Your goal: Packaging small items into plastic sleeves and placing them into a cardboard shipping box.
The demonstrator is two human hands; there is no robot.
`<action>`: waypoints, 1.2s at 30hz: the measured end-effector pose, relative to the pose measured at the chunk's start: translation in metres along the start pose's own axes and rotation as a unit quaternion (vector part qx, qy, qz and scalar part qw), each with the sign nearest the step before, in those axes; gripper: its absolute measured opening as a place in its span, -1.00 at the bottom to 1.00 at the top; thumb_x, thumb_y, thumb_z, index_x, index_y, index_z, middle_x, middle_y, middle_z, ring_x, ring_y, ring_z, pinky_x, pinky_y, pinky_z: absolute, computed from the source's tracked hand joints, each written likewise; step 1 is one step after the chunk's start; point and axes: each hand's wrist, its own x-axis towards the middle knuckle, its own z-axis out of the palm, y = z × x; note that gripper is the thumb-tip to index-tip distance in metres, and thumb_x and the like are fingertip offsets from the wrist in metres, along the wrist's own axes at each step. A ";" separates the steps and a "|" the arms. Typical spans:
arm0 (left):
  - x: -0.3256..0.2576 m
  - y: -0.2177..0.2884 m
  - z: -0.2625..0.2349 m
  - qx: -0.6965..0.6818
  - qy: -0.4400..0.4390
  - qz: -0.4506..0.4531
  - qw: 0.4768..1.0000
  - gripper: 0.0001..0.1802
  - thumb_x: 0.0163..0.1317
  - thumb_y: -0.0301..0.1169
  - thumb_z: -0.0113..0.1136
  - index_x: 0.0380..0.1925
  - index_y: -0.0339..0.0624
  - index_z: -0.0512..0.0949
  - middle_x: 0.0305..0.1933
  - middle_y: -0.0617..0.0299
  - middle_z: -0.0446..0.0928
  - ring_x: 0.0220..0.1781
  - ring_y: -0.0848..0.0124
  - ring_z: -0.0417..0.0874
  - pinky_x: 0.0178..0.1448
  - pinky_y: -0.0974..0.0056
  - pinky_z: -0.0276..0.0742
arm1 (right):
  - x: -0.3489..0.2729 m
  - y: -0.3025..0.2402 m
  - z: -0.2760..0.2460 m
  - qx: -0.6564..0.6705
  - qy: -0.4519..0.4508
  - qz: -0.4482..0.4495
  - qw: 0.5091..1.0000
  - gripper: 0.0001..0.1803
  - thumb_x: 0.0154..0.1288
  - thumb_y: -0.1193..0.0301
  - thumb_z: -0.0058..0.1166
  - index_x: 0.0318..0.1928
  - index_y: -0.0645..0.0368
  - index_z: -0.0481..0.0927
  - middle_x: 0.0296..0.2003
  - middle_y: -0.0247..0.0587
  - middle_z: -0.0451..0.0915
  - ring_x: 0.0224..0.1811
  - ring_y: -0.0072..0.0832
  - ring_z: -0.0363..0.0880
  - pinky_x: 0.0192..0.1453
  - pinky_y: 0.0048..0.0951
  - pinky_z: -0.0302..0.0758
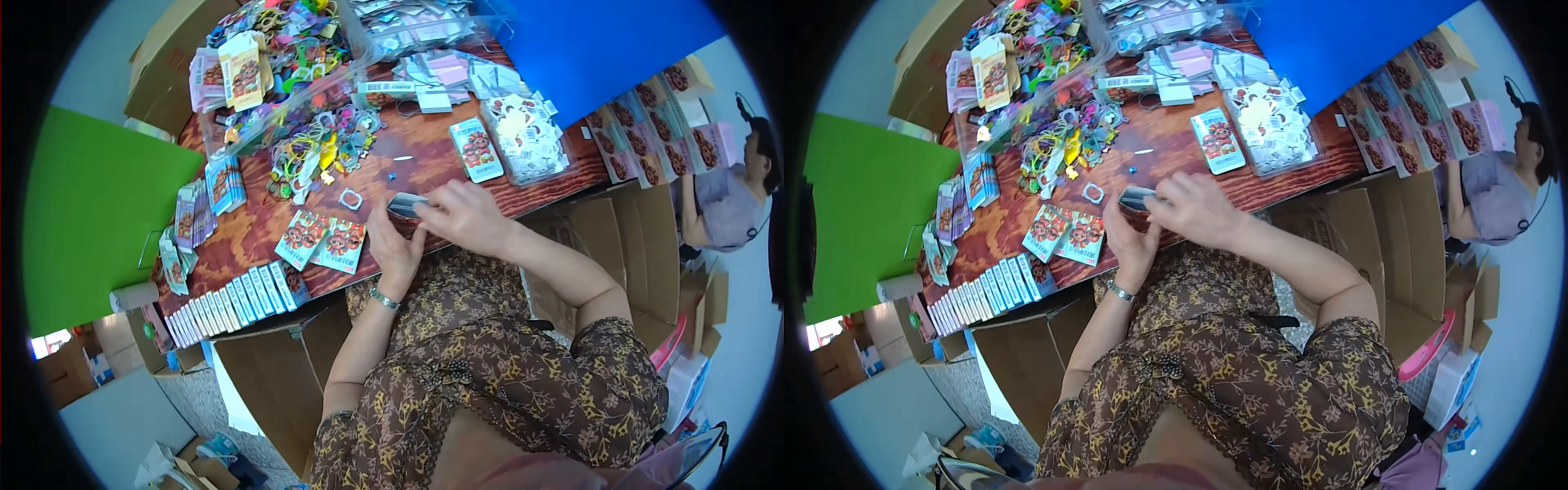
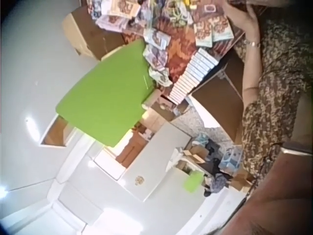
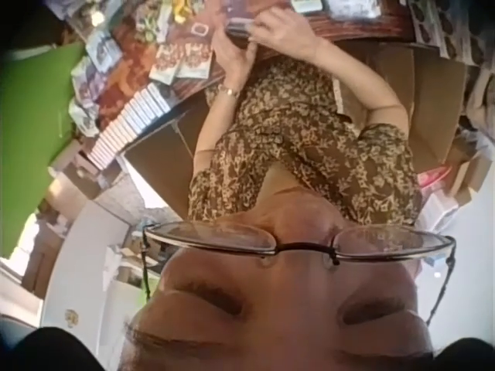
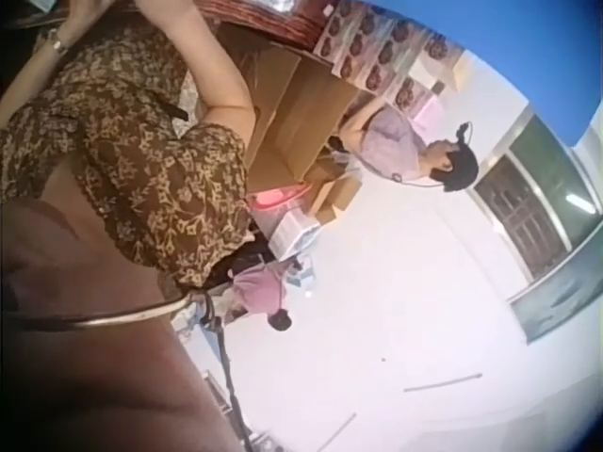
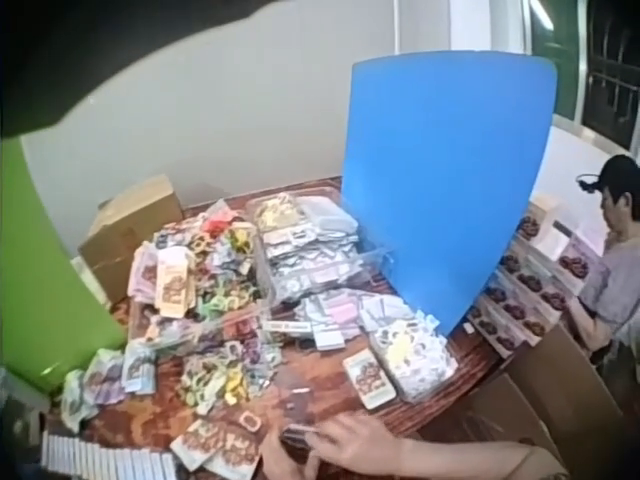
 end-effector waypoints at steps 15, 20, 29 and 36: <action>0.005 -0.004 -0.003 0.001 -0.041 0.007 0.999 0.03 -0.01 -0.39 0.64 0.38 -0.47 0.20 0.21 -0.19 0.46 0.22 -0.07 0.55 0.27 0.05 0.52 | -0.053 0.182 -0.018 -0.125 -0.090 0.460 0.874 -0.50 0.17 0.10 0.41 0.08 0.00 0.66 0.00 -0.12 0.65 0.14 -0.12 0.60 0.14 -0.12 0.55; 0.006 -0.005 -0.001 -0.004 -0.033 0.008 0.999 0.02 -0.01 -0.38 0.64 0.38 -0.46 0.21 0.21 -0.18 0.46 0.22 -0.06 0.55 0.25 0.05 0.53 | -0.051 0.206 -0.023 -0.032 -0.135 0.526 0.839 -0.56 0.17 0.09 0.40 0.01 -0.03 0.66 0.02 -0.13 0.62 0.14 -0.11 0.58 0.13 -0.10 0.56; 0.004 -0.008 0.000 -0.002 -0.035 0.003 0.999 0.00 0.01 -0.38 0.63 0.37 -0.45 0.22 0.20 -0.17 0.46 0.19 -0.05 0.55 0.22 0.05 0.53 | -0.047 0.191 -0.016 -0.118 -0.123 0.437 0.883 -0.58 0.20 0.11 0.39 -0.02 0.00 0.60 -0.10 -0.22 0.62 0.09 -0.23 0.61 0.08 -0.18 0.55; 0.004 -0.007 -0.002 0.001 -0.038 -0.002 0.999 0.00 0.01 -0.37 0.63 0.37 -0.43 0.22 0.19 -0.17 0.46 0.17 -0.05 0.56 0.21 0.06 0.53 | -0.057 0.213 -0.031 0.005 -0.053 0.487 0.872 -0.70 0.33 0.19 0.28 -0.03 0.06 0.67 -0.28 -0.18 0.70 -0.21 -0.23 0.72 -0.10 -0.25 0.59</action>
